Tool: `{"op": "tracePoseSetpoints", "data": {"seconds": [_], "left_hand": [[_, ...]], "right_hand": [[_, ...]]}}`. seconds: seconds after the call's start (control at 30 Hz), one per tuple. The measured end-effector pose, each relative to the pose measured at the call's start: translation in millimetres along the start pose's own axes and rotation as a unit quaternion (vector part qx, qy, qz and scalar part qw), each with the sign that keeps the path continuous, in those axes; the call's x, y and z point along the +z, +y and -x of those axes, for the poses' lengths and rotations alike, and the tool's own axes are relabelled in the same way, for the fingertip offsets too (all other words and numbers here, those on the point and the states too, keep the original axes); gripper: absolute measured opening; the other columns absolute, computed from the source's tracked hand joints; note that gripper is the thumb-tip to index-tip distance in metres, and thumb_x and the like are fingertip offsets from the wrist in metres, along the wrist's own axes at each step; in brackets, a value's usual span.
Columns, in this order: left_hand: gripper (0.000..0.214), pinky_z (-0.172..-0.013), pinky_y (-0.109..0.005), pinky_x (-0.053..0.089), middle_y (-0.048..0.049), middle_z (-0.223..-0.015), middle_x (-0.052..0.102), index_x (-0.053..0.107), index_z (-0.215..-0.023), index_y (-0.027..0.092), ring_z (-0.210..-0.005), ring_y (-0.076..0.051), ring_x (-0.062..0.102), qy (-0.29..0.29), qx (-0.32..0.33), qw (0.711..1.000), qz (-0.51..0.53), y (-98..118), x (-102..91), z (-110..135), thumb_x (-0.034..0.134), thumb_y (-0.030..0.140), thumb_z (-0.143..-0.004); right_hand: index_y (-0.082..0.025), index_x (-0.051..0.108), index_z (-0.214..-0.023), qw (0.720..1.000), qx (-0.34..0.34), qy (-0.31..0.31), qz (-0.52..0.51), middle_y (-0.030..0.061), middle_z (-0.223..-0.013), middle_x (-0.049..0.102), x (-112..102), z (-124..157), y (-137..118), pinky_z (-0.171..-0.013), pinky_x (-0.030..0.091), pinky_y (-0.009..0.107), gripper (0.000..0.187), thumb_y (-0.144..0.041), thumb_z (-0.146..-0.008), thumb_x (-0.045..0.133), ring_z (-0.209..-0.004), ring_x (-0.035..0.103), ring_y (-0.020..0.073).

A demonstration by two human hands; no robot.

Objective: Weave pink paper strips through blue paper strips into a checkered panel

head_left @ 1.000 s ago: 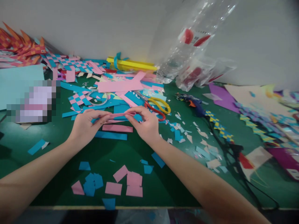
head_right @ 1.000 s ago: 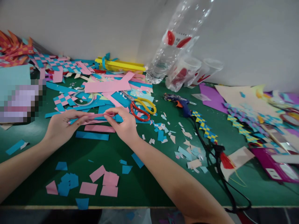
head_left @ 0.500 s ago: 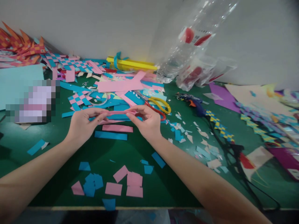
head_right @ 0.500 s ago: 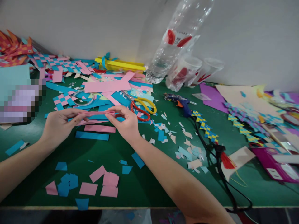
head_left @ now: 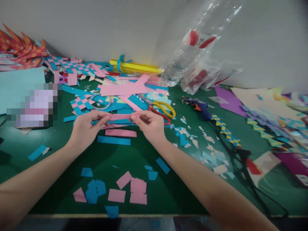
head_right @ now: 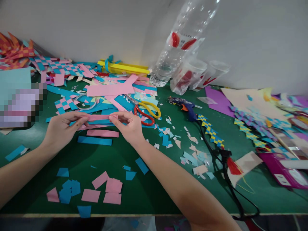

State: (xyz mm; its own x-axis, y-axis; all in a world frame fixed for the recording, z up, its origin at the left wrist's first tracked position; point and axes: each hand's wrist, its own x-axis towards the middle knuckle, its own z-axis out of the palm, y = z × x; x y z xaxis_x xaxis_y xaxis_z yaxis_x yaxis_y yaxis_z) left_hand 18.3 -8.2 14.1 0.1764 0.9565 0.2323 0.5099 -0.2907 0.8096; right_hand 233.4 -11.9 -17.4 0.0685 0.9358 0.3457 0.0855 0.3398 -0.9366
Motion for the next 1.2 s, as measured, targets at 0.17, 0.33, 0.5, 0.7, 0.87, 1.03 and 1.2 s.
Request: {"op": "tracePoseSetpoints", "data": {"seconds": [0.17, 0.33, 0.5, 0.7, 0.87, 1.03, 1.2], "left_hand": [[0.021, -0.064, -0.024, 0.056, -0.0008, -0.073, 0.073, 0.074, -0.089, 0.02, -0.069, -0.017, 0.067, 0.016, 0.008, 1.0, -0.015, -3, -0.6, -1, 0.06, 0.036, -0.088], [0.021, -0.07, -0.026, 0.055, 0.0007, -0.072, 0.073, 0.075, -0.087, 0.024, -0.072, -0.018, 0.068, 0.025, 0.03, 0.998, -0.053, -5, -2.5, -3, 0.059, 0.037, -0.089], [0.019, -0.073, -0.028, 0.056, 0.0014, -0.074, 0.074, 0.075, -0.089, 0.025, -0.075, -0.019, 0.07, 0.029, 0.039, 0.997, -0.061, -6, -3.1, -4, 0.06, 0.037, -0.089], [0.031, -0.081, -0.03, 0.057, -0.0043, -0.091, 0.076, 0.063, -0.118, 0.019, -0.086, -0.019, 0.072, 0.033, 0.051, 0.998, -0.007, -8, -3.0, -3, 0.057, 0.034, -0.092], [0.034, -0.085, -0.036, 0.053, -0.0075, -0.1, 0.074, 0.06, -0.121, 0.016, -0.097, -0.023, 0.069, 0.008, 0.089, 0.993, -0.078, -13, -1.6, -5, 0.056, 0.032, -0.091], [0.023, -0.102, -0.051, 0.039, -0.0071, -0.108, 0.073, 0.066, -0.108, 0.018, -0.106, -0.027, 0.064, -0.058, 0.169, 0.959, -0.222, -19, 1.8, -3, 0.052, 0.029, -0.093], [0.025, -0.102, -0.049, 0.038, -0.0072, -0.114, 0.071, 0.065, -0.113, 0.019, -0.112, -0.028, 0.06, -0.079, 0.177, 0.941, -0.277, -23, 2.4, -3, 0.051, 0.024, -0.093]], "right_hand": [[-0.02, 0.073, -0.081, 1.0, 0.017, 0.008, -0.008, 0.0021, -0.076, 0.076, -1, -1, -2, -0.061, 0.062, 0.028, 0.024, -0.043, -0.077, 0.074, -0.065, 0.071, 0.0146], [-0.02, 0.073, -0.081, 1.0, 0.008, 0.022, -0.009, 0.0021, -0.075, 0.077, 0, -1, 0, -0.069, 0.063, 0.03, 0.02, -0.039, -0.077, 0.075, -0.07, 0.074, 0.0167], [-0.02, 0.072, -0.083, 1.0, -0.009, 0.014, -0.008, 0.0019, -0.077, 0.077, 0, 1, 0, -0.07, 0.062, 0.029, 0.016, -0.035, -0.08, 0.073, -0.07, 0.075, 0.0166], [-0.018, 0.067, -0.086, 0.996, 0.016, 0.091, 0.02, 0.0015, -0.072, 0.074, -6, -5, 6, -0.063, 0.057, 0.028, 0.02, -0.038, -0.084, 0.067, -0.061, 0.069, 0.0136], [-0.019, 0.055, -0.104, 0.993, 0.032, 0.11, 0.041, -0.0096, -0.049, 0.051, -9, -10, 12, -0.047, 0.043, 0.024, 0.024, -0.037, -0.088, 0.06, -0.044, 0.051, 0.0092], [-0.023, 0.055, -0.102, 0.985, -0.051, 0.13, 0.103, -0.0081, -0.054, 0.044, -7, -5, 6, -0.049, 0.039, 0.026, 0.016, -0.036, -0.095, 0.049, -0.046, 0.046, 0.0103], [-0.022, 0.062, -0.099, 0.92, -0.195, -0.032, 0.337, 0.0032, -0.09, 0.072, -2, 0, 6, -0.088, 0.046, 0.044, 0.013, -0.02, -0.087, 0.059, -0.089, 0.066, 0.0217]]}}
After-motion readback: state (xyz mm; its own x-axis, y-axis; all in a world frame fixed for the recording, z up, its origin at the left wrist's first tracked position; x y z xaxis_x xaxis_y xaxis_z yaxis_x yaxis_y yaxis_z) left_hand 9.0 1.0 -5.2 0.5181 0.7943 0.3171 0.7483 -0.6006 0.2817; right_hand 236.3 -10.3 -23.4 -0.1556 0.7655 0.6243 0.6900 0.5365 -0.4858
